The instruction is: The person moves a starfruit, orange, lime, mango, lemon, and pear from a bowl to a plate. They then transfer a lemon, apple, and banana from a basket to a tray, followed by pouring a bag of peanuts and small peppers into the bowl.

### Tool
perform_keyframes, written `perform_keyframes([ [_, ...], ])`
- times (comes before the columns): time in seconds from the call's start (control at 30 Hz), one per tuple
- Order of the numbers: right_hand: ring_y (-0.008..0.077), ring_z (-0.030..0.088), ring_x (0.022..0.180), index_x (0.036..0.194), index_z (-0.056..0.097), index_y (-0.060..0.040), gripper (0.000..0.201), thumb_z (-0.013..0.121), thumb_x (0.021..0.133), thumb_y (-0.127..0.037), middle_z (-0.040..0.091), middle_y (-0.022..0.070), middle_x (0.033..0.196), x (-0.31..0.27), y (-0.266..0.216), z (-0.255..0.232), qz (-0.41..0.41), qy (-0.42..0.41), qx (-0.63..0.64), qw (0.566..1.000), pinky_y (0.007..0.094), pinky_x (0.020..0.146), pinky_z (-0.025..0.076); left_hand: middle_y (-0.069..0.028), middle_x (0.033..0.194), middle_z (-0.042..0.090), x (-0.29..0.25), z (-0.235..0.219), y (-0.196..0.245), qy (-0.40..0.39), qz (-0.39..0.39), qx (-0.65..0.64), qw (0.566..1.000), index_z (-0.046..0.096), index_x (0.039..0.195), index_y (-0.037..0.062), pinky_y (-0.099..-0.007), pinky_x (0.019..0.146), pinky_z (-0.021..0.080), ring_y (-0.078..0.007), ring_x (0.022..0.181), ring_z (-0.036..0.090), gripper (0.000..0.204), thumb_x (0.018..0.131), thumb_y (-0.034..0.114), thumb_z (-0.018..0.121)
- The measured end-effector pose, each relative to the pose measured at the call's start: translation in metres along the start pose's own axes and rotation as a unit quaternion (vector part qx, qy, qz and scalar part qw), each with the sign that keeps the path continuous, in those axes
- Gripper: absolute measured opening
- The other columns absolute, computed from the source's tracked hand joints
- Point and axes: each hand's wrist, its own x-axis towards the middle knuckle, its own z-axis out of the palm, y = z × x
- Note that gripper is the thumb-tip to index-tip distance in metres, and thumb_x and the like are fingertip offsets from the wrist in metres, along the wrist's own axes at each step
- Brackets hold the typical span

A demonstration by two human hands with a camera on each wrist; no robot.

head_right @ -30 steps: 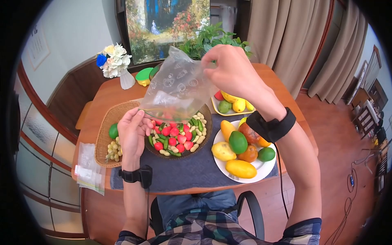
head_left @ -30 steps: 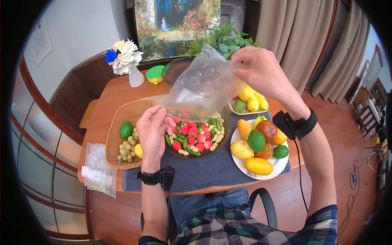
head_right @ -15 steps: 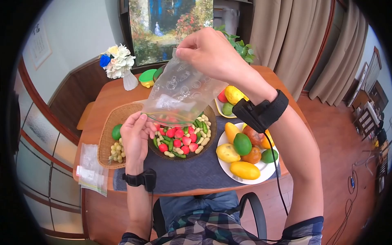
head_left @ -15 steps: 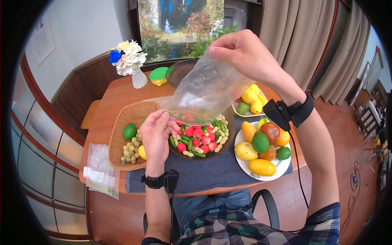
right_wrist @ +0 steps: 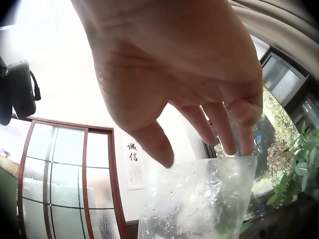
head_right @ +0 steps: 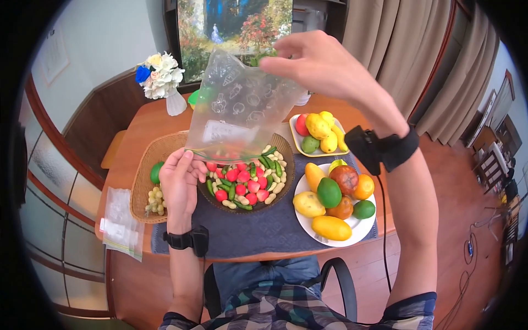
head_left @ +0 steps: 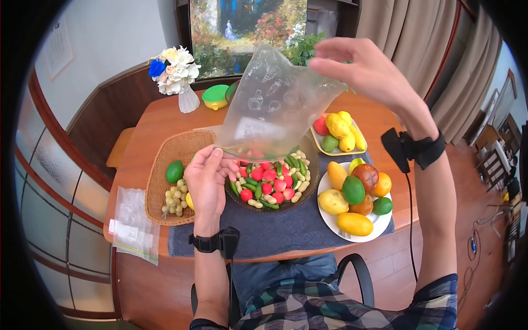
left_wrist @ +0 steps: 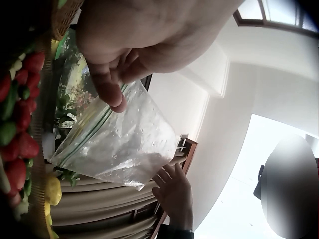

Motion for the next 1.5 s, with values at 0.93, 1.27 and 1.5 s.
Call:
perform_keyframes([
  [0.93,0.0204,0.079,0.067,0.102,0.075,0.0120,0.023,0.065,0.093,-0.007,0.078,0.0176,0.082,-0.012,0.009,0.025,0.105,-0.009,0.233,0.967,0.0314,0.056,0.061,-0.0139,0.125,0.069,-0.008,-0.009,0.000,0.024,-0.057,0.312,0.948,0.068,0.133,-0.0077,-0.0221,0.054,0.050,-0.0112,0.068,0.070,0.034,0.102,0.003,0.073],
  [1.27,0.0232,0.080,0.069,0.106,0.074,0.0155,0.027,0.062,0.092,-0.004,0.079,0.0196,0.083,0.000,-0.018,0.039,0.062,-0.020,0.175,0.982,0.0339,0.062,0.066,-0.0113,0.137,0.063,-0.037,0.058,0.071,-0.029,0.327,0.395,0.858,0.068,0.139,-0.0049,-0.0239,0.064,0.051,-0.0055,0.073,0.061,0.041,0.098,-0.005,0.073],
  [1.5,0.0227,0.081,0.072,0.105,0.075,0.0157,0.025,0.062,0.093,-0.003,0.078,0.0184,0.084,-0.001,-0.015,0.040,0.046,-0.027,0.173,0.983,0.0337,0.062,0.066,-0.0090,0.122,0.069,-0.029,0.054,0.069,-0.012,0.331,0.350,0.876,0.075,0.120,-0.0068,-0.0221,0.059,0.046,-0.0060,0.069,0.060,0.017,0.105,-0.003,0.067],
])
